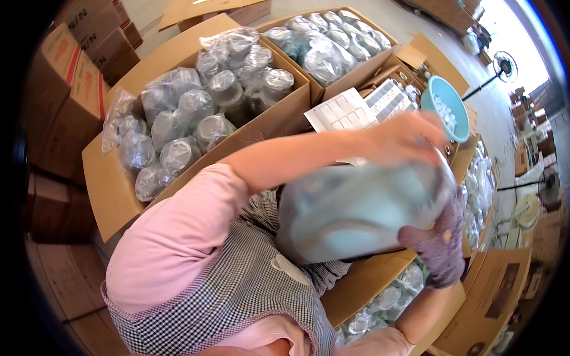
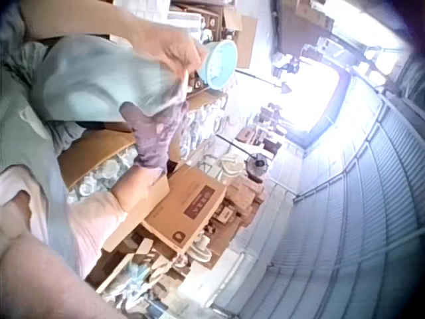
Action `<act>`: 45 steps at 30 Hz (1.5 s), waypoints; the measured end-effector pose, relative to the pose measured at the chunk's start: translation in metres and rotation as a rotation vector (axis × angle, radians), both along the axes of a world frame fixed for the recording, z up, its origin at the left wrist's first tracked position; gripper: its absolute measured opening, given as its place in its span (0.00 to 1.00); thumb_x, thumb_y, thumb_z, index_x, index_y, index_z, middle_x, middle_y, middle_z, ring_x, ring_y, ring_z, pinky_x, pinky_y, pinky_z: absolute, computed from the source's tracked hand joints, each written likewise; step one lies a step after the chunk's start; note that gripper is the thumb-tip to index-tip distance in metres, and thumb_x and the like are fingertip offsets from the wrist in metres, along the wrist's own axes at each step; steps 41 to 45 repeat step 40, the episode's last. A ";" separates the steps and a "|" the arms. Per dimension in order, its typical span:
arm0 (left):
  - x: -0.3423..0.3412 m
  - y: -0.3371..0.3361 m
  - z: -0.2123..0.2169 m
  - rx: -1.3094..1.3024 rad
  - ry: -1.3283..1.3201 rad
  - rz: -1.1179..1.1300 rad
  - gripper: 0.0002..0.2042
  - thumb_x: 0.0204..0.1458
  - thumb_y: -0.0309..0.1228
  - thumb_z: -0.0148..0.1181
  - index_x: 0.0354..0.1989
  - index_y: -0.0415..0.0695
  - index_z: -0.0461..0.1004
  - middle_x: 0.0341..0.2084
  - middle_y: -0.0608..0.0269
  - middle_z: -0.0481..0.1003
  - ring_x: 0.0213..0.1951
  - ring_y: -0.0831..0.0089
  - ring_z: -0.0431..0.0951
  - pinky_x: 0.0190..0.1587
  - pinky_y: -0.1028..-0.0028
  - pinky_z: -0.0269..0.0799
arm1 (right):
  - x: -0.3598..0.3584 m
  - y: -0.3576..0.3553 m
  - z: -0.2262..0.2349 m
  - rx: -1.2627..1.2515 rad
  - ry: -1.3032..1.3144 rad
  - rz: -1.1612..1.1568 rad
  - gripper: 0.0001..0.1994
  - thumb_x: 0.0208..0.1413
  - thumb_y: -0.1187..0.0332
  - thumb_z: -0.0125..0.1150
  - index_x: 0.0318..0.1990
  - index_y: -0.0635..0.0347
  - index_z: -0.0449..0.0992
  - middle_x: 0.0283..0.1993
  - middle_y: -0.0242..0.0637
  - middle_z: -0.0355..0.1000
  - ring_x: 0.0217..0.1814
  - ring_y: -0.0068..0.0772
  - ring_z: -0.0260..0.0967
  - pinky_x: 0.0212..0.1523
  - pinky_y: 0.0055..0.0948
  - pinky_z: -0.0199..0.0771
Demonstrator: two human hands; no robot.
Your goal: The person unpacks cylindrical containers from plastic bags, removes lids, places metal inserts inside, and reassembles them. They then place the assembled containers into a cardboard box.
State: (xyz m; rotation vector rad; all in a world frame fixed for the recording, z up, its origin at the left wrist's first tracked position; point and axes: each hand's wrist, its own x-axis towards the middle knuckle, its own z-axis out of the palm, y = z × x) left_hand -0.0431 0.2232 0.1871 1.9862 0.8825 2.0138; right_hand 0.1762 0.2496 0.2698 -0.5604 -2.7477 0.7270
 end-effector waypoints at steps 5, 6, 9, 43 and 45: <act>0.047 -0.020 0.037 0.317 0.084 0.287 0.17 0.50 0.40 0.70 0.43 0.45 0.75 0.42 0.58 0.71 0.48 0.62 0.70 0.53 0.65 0.64 | 0.020 0.005 -0.073 -0.118 0.605 -0.309 0.32 0.54 0.59 0.70 0.60 0.70 0.67 0.58 0.41 0.69 0.58 0.35 0.66 0.60 0.32 0.65; 0.042 -0.035 0.025 0.237 0.018 0.276 0.21 0.50 0.42 0.70 0.47 0.44 0.72 0.43 0.57 0.71 0.48 0.62 0.70 0.54 0.65 0.64 | 0.051 0.034 -0.094 0.056 0.694 -0.169 0.22 0.61 0.64 0.62 0.57 0.72 0.70 0.55 0.41 0.73 0.55 0.32 0.70 0.58 0.31 0.68; 0.022 -0.086 -0.056 -0.390 -0.048 0.253 0.31 0.52 0.45 0.68 0.58 0.40 0.65 0.46 0.54 0.71 0.48 0.62 0.71 0.54 0.66 0.66 | 0.066 0.048 -0.105 -0.129 0.922 -0.439 0.18 0.58 0.69 0.62 0.53 0.72 0.75 0.51 0.45 0.77 0.51 0.34 0.74 0.57 0.34 0.72; -0.281 -0.267 -0.090 -1.035 1.912 0.682 0.25 0.53 0.29 0.57 0.62 0.57 0.69 0.17 0.68 0.74 0.23 0.67 0.79 0.26 0.62 0.74 | -0.312 -0.145 -0.287 0.250 0.185 0.821 0.17 0.50 0.62 0.63 0.48 0.52 0.74 0.48 0.36 0.76 0.56 0.35 0.70 0.62 0.41 0.62; -0.281 -0.267 -0.090 -1.035 1.912 0.682 0.25 0.53 0.29 0.57 0.62 0.57 0.69 0.17 0.68 0.74 0.23 0.67 0.79 0.26 0.62 0.74 | -0.312 -0.145 -0.287 0.250 0.185 0.821 0.17 0.50 0.62 0.63 0.48 0.52 0.74 0.48 0.36 0.76 0.56 0.35 0.70 0.62 0.41 0.62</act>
